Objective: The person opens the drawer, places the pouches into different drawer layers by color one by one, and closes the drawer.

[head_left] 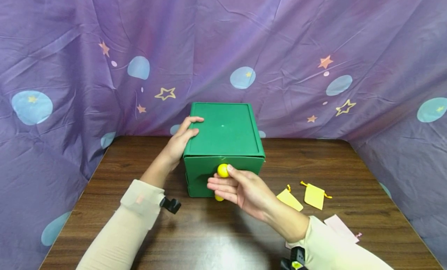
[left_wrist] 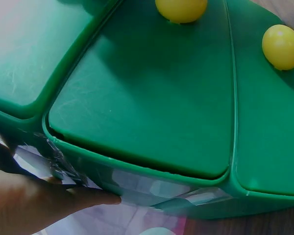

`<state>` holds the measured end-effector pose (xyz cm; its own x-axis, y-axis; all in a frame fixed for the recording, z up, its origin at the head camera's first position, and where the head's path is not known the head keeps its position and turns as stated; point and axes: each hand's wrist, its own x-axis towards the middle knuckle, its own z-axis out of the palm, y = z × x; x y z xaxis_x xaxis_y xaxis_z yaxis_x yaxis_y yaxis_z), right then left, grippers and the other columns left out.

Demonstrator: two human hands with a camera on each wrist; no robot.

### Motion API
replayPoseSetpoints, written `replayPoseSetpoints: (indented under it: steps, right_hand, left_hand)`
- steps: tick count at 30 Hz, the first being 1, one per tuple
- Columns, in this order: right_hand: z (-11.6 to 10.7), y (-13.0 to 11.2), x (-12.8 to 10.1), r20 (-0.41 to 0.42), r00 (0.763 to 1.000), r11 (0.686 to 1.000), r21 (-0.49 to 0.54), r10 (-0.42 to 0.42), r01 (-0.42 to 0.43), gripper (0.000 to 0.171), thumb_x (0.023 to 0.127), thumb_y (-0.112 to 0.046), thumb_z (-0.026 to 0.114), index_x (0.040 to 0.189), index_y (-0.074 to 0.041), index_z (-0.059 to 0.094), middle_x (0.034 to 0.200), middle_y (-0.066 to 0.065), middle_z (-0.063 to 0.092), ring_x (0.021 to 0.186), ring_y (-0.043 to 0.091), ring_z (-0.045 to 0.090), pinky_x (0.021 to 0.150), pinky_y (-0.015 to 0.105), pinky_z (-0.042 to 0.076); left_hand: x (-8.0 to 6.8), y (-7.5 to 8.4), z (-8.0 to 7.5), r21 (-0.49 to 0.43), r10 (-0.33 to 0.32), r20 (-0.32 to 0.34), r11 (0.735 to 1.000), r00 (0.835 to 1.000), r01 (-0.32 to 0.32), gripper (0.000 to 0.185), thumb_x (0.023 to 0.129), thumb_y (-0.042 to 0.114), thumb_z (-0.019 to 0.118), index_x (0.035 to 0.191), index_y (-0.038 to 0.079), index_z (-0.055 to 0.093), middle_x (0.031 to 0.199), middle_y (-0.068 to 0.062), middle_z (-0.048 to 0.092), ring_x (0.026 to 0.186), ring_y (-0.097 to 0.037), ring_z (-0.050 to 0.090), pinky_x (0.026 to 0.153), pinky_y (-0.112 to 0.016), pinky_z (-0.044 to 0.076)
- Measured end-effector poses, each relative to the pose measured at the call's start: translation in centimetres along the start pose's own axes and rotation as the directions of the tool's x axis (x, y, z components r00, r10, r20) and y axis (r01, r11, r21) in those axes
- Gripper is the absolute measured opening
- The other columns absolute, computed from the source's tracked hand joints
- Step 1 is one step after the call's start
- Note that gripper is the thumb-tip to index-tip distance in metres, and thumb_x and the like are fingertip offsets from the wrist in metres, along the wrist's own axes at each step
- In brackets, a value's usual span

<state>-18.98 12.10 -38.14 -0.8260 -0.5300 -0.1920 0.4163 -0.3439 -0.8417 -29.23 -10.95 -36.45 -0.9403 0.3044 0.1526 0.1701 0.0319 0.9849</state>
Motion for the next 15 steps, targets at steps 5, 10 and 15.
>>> replayPoseSetpoints:
  steps: [5,10,15]
  right_hand:
    - [-0.04,-0.08,0.21,-0.012,1.0,1.0,0.006,-0.011,0.011,0.06,0.11,-0.034,0.048,0.14,0.018,0.043,0.123,0.022,0.071,0.116,0.028,0.069,0.101,0.038,0.052]
    - [-0.1,-0.07,0.36,-0.022,1.0,1.0,0.009,-0.016,0.016,0.058,0.11,-0.034,0.048,0.14,0.016,0.045,0.125,0.024,0.069,0.117,0.028,0.069,0.101,0.038,0.051]
    - [-0.12,-0.03,0.56,-0.026,0.999,1.0,-0.005,-0.025,0.025,0.058,0.111,-0.034,0.047,0.14,0.016,0.045,0.13,0.028,0.065,0.117,0.028,0.069,0.101,0.038,0.051]
  left_hand:
    - [-0.02,-0.05,0.05,0.004,0.002,-0.003,1.0,1.0,-0.002,0.042,0.107,0.016,0.038,0.148,0.011,0.044,0.161,-0.009,0.027,0.142,-0.031,0.027,0.116,-0.054,0.023]
    - [-0.02,0.03,0.08,0.002,0.0,0.002,1.0,1.0,0.0,0.042,0.107,0.016,0.038,0.148,0.011,0.044,0.161,-0.009,0.027,0.143,-0.032,0.026,0.117,-0.055,0.022]
    - [0.02,0.08,0.04,0.012,0.006,0.006,1.0,1.0,-0.006,0.042,0.107,0.016,0.038,0.148,0.011,0.043,0.161,-0.009,0.027,0.145,-0.03,0.022,0.118,-0.056,0.018]
